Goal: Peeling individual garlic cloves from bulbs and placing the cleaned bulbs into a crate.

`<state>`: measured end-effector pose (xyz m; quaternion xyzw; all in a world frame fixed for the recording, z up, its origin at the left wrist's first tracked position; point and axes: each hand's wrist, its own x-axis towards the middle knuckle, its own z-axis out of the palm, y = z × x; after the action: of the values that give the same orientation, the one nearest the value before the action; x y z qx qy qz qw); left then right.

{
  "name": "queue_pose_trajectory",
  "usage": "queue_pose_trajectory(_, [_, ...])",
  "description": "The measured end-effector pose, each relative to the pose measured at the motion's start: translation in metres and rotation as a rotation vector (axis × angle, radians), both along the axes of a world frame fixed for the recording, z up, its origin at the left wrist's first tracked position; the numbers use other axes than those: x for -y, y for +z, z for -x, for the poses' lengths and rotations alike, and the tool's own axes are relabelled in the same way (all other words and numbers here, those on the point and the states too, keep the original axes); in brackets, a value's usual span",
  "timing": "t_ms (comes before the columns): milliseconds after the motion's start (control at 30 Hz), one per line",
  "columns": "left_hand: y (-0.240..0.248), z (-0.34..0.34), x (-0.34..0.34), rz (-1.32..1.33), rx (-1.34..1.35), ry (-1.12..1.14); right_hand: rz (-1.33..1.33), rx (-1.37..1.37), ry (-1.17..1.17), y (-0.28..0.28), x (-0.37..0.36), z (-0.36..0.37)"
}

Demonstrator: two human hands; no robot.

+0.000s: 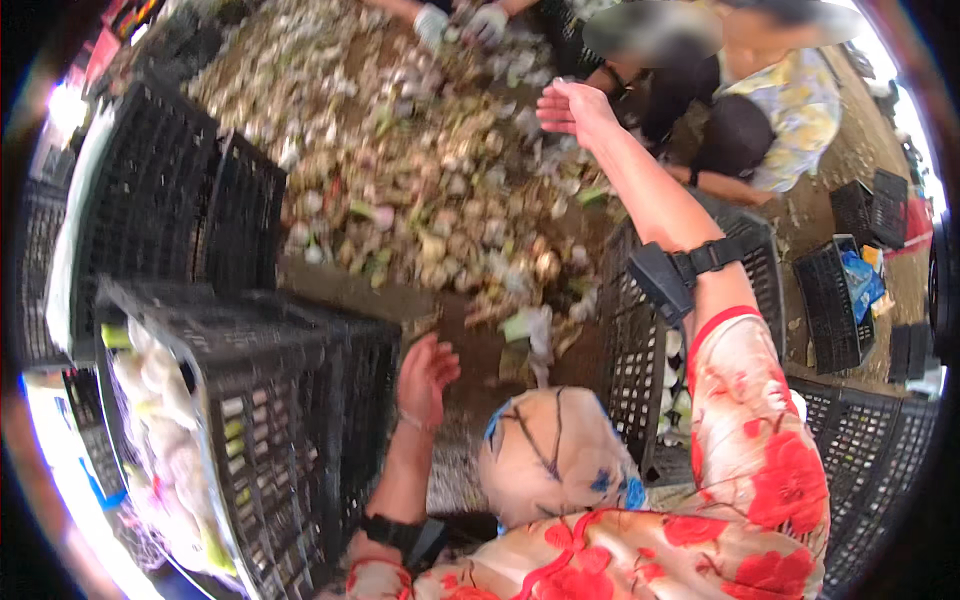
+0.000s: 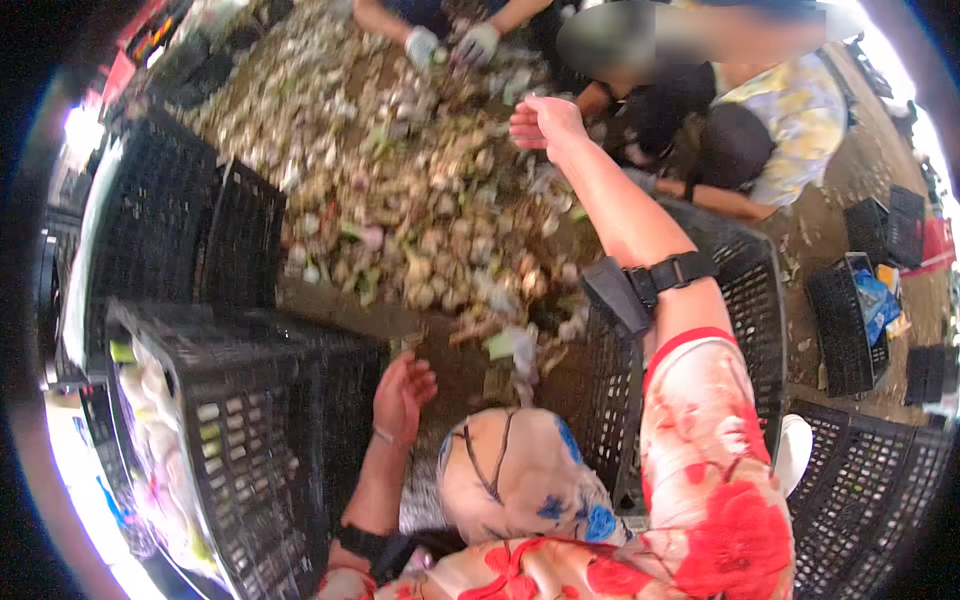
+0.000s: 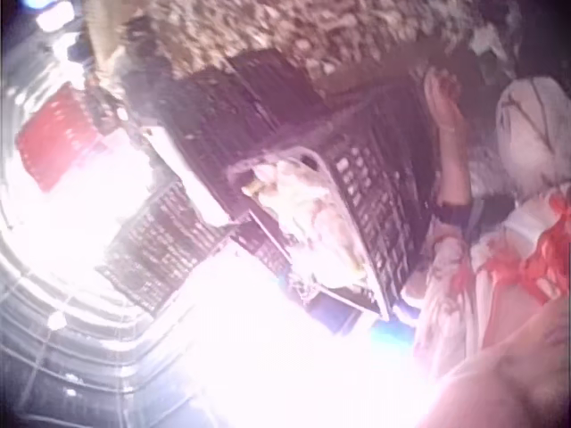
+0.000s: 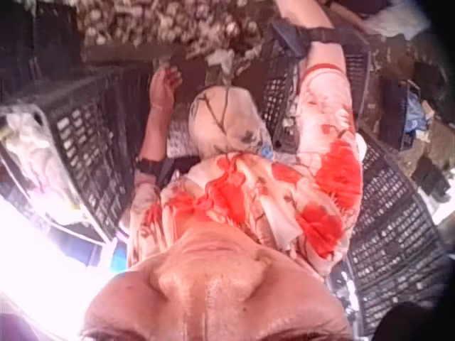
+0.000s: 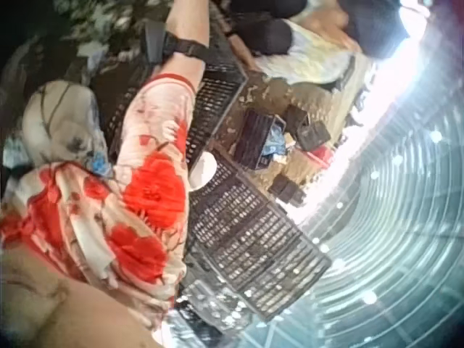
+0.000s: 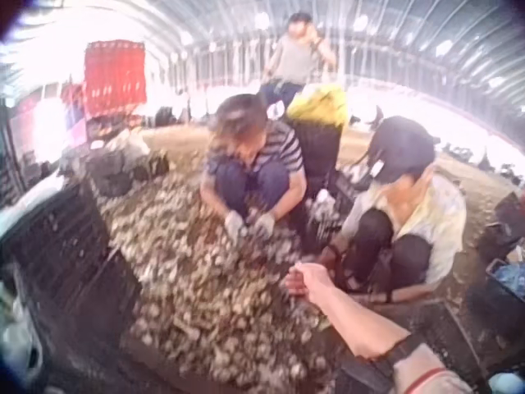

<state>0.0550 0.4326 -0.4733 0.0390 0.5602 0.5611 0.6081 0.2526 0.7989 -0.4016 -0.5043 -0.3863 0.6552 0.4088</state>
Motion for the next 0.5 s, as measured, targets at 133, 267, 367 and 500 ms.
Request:
queue_pose_trajectory(133, [-0.009,0.002,0.01,0.065,0.031,-0.005,0.119,0.257,0.304,-0.09,0.044,0.025])
queue_pose_trajectory(267, [-0.015,0.002,0.017,0.074,0.049,-0.003,-0.137,1.078,0.85,-0.167,0.07,0.035])
queue_pose_trajectory(367, [-0.018,0.006,0.029,0.074,0.05,0.006,-0.159,1.423,1.122,-0.202,0.072,0.022])
queue_pose_trajectory(500, [-0.026,0.007,0.04,0.093,0.04,0.025,-0.161,1.282,1.254,-0.197,0.105,0.021])
